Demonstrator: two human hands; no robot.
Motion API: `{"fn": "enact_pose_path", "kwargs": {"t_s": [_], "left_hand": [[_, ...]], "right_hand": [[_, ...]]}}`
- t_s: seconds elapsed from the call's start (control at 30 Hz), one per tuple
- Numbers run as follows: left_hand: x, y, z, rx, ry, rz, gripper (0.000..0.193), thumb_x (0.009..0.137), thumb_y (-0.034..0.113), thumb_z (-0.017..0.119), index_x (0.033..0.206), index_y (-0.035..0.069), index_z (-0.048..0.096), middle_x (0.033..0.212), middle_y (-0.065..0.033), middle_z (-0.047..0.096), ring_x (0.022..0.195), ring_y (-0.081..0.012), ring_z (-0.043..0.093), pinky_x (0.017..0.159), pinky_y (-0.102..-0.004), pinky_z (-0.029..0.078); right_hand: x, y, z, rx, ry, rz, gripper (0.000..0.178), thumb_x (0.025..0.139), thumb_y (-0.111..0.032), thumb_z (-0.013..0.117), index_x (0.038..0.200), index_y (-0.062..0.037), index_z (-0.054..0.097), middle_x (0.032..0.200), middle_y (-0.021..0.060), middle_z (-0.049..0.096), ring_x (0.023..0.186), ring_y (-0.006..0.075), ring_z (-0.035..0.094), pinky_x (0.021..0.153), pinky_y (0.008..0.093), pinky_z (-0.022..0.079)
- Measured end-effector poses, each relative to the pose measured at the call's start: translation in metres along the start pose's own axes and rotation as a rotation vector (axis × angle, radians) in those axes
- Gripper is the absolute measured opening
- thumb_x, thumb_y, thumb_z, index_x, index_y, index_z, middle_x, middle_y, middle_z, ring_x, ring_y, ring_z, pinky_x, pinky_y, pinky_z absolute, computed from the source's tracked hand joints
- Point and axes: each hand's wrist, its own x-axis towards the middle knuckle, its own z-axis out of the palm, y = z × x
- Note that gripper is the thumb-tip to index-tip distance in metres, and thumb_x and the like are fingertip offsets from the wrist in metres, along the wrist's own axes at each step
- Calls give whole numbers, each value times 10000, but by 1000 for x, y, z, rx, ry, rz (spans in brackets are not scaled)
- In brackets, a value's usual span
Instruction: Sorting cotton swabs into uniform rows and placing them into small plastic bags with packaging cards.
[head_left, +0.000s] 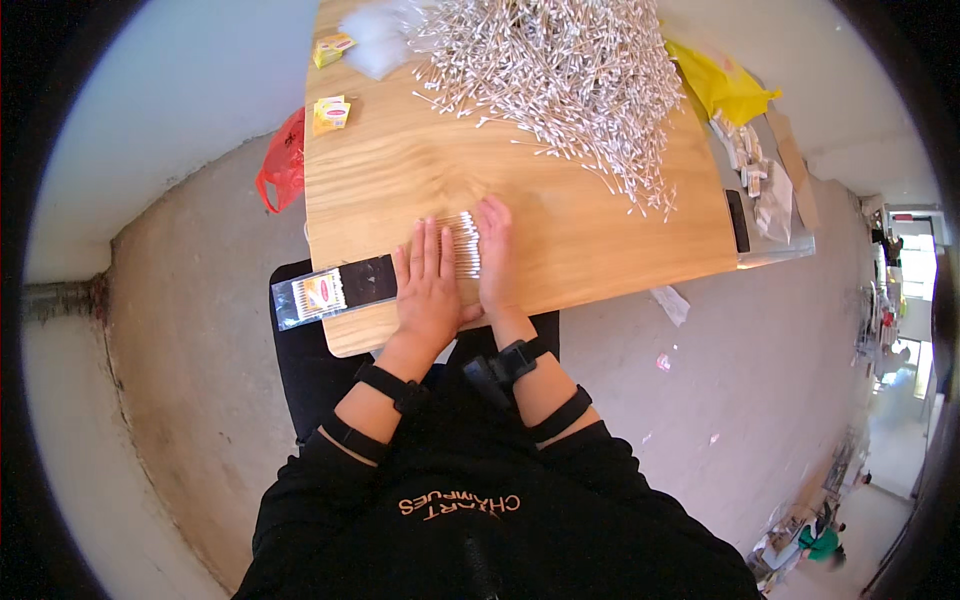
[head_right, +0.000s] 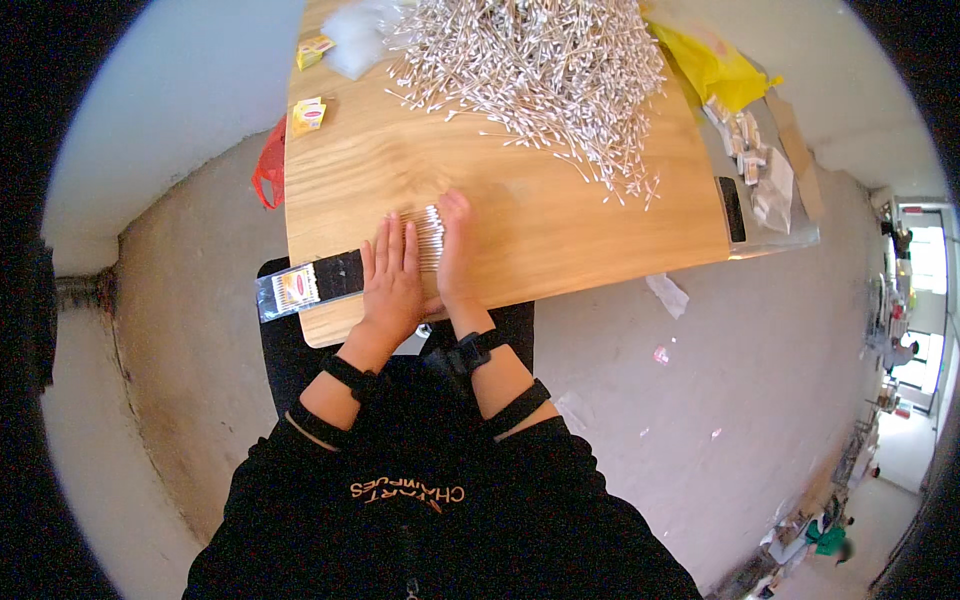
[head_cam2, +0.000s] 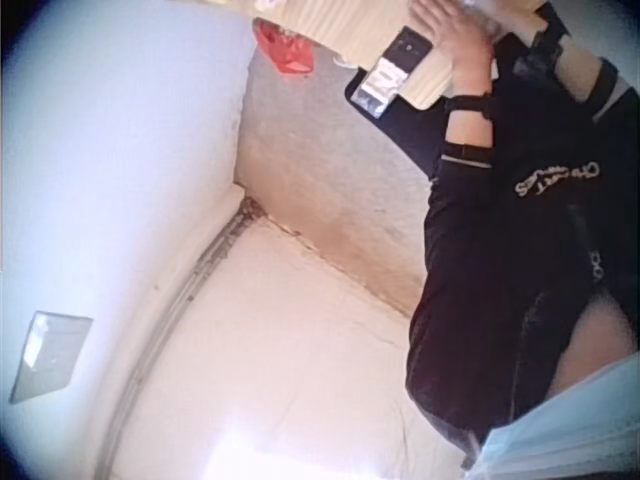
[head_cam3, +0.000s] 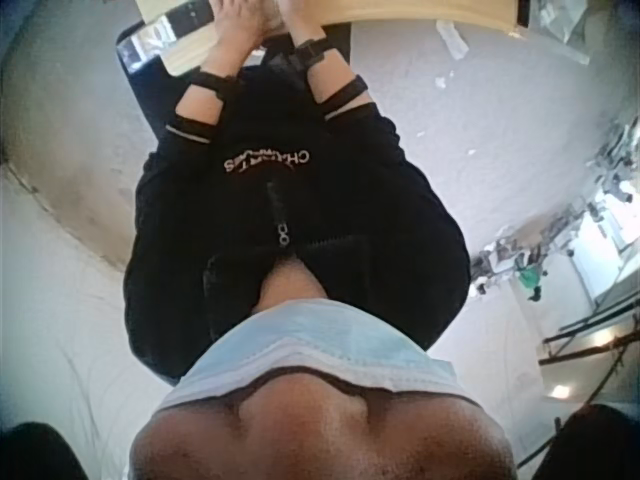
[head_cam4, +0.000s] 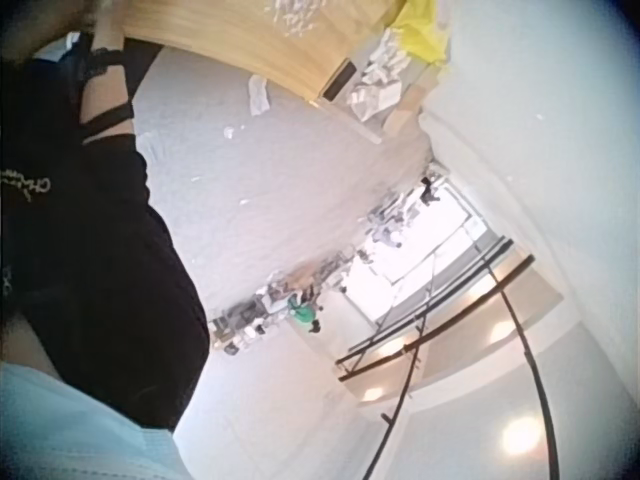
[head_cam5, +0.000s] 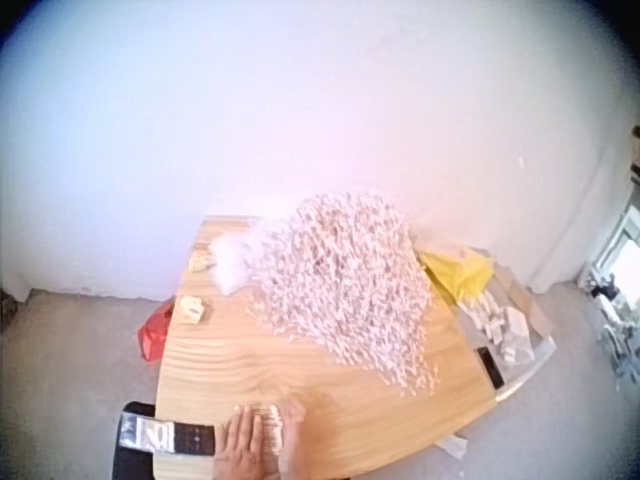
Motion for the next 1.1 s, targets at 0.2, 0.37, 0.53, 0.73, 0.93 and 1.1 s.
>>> {"fn": "enact_pose_path", "kwargs": {"t_s": [0.2,0.37,0.53,0.73,0.93,1.1], "left_hand": [[-1,-6,-19,-78,-37,-118,1204,595,560,781,1461,-36,195,1547,-213,133,1443,-343,115,1135,-540,119],[-16,-1,-14,-14,-108,2,1123,668,631,682,1453,-41,242,1551,-189,155,1449,-293,125,1150,-496,117],[-25,0,-8,-93,-55,14,1122,678,607,690,1450,-59,222,1549,-204,146,1444,-316,134,1151,-495,114],[-26,1,-7,-80,-45,8,1138,657,602,711,1439,-69,228,1541,-220,159,1440,-335,145,1145,-514,113],[-6,1,-17,-93,-34,34,1184,603,614,736,1441,-59,238,1541,-204,178,1442,-323,150,1140,-533,103],[-3,1,-5,-120,-36,89,1194,571,595,763,1451,-28,249,1547,-177,185,1443,-301,158,1137,-542,104]], "right_hand": [[10,-6,-12,90,85,-11,372,1002,-245,408,1253,20,475,1303,132,452,1246,239,423,1069,346,347],[-3,-28,-10,-268,95,32,258,856,-27,587,1113,-9,573,1114,144,512,1044,230,531,862,305,479],[-3,-29,-26,-504,5,-102,175,760,19,667,924,-35,642,1047,126,529,929,259,569,788,317,492],[-6,-34,-25,-657,-108,-300,161,750,11,689,895,-34,638,986,153,535,928,309,557,802,360,481],[-5,-35,-19,-425,162,-89,157,902,-103,580,1016,4,596,993,149,550,962,289,551,857,363,452],[0,-20,-29,-346,120,-96,267,983,-197,452,1088,16,576,1025,156,543,982,266,550,897,348,432]]}}
